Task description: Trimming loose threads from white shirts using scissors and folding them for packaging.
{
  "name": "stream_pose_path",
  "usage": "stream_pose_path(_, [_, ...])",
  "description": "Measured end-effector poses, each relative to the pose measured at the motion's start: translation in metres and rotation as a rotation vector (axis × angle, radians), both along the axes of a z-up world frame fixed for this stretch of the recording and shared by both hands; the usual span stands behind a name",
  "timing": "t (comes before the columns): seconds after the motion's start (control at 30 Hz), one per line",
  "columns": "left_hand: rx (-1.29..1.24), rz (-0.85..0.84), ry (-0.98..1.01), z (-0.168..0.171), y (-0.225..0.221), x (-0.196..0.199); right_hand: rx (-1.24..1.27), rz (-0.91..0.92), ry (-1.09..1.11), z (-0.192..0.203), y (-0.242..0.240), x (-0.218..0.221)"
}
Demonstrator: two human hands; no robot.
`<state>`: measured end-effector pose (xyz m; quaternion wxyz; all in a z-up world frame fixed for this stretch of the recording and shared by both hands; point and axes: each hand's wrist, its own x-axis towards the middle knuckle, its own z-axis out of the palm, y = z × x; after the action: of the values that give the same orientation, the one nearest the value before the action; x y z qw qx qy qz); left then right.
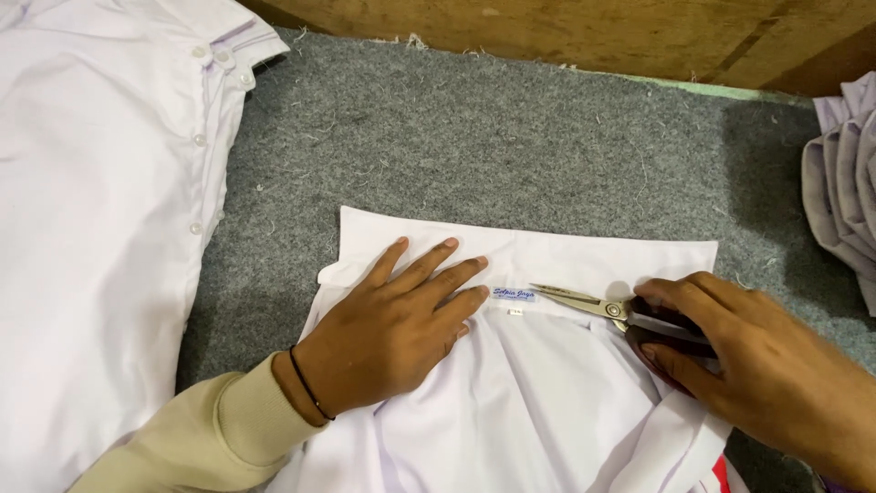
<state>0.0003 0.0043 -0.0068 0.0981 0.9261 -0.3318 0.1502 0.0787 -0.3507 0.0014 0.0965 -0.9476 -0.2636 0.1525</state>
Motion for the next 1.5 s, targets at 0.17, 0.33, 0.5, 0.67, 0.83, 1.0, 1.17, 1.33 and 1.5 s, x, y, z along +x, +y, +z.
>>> stream_pose_path(0.17, [-0.044,-0.017,0.023,0.001,0.006,0.004,0.165,0.042,-0.004,0.011,0.003,0.000])
stream_pose_path(0.33, [-0.176,-0.003,0.020,0.016,0.023,0.019,0.335,-0.029,-0.262,0.023,0.011,-0.007])
stream_pose_path(0.5, [-0.210,0.212,0.159,0.020,0.057,0.037,0.585,-0.265,-0.270,0.020,0.014,-0.010])
stream_pose_path(0.67, [-0.133,0.263,0.317,0.011,0.061,0.044,1.292,-0.458,0.136,0.017,0.021,-0.007])
stream_pose_path(0.83, [-0.085,0.267,0.330,0.006,0.062,0.042,1.302,-0.408,-0.009,0.006,0.015,0.005])
stream_pose_path(1.0, [-0.098,0.268,0.356,0.008,0.061,0.042,1.264,-0.353,-0.119,-0.007,0.004,0.017])
stream_pose_path(1.17, [-0.102,0.277,0.377,0.012,0.059,0.041,1.314,-0.264,-0.145,-0.009,0.004,0.019])
stream_pose_path(1.33, [-0.186,0.270,0.386,0.008,0.059,0.042,1.351,-0.271,-0.128,-0.012,0.003,0.019])
stream_pose_path(1.5, [-0.248,0.259,0.305,0.009,0.057,0.041,1.334,-0.291,-0.176,-0.011,0.007,0.018])
